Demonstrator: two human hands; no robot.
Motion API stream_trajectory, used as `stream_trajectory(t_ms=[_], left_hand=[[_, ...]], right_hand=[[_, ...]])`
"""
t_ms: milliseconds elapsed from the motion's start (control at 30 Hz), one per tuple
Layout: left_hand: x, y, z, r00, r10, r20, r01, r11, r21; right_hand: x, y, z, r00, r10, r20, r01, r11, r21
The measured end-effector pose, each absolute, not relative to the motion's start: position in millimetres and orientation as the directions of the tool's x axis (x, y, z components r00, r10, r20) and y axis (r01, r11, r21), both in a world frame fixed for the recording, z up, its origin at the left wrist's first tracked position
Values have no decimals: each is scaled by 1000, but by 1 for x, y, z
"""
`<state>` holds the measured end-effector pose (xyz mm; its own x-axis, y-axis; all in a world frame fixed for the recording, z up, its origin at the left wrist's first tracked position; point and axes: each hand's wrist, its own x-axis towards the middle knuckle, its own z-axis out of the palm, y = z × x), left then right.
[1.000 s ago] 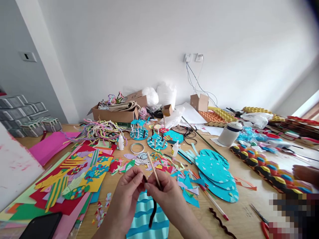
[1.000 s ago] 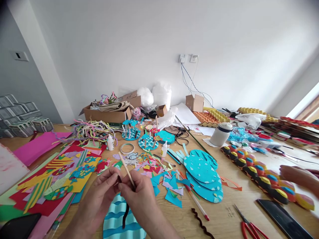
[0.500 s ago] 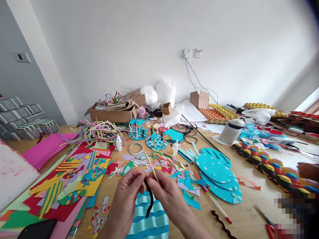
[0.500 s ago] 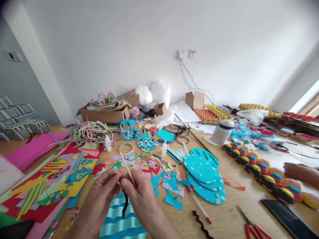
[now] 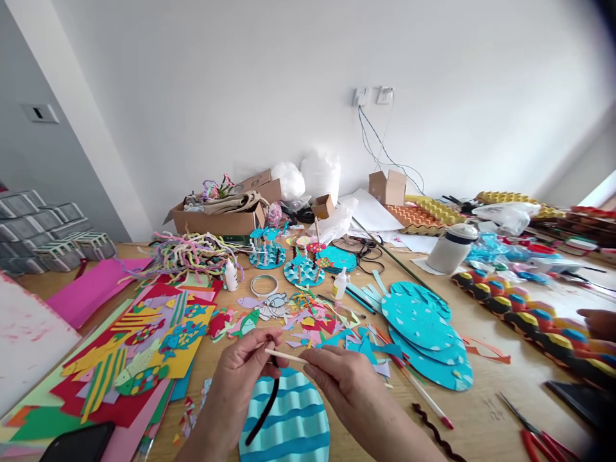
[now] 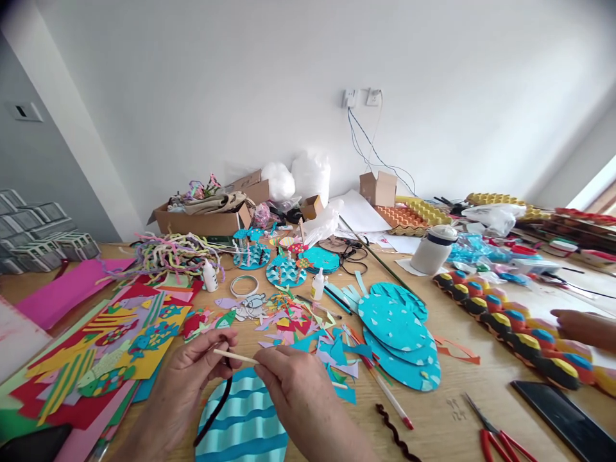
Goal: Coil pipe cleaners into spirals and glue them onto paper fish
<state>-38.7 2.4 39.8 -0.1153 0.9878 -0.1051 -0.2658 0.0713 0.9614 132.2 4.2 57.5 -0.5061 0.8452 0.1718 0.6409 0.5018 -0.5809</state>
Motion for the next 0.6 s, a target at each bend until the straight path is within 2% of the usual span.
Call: stream_trajectory(t_ms=[200, 333, 600], left_hand=[[-36, -2, 48, -132, 987, -90, -156, 69, 985], [-36, -4, 51, -145, 986, -78, -159, 55, 986], [-38, -7, 48, -36, 996, -82, -246, 71, 967]], right_hand=[[130, 8, 57, -479, 858, 185, 688, 498, -527], [131, 10, 55, -462, 869, 178, 712, 483, -510], [133, 11, 54, -469, 863, 190, 685, 491, -539]])
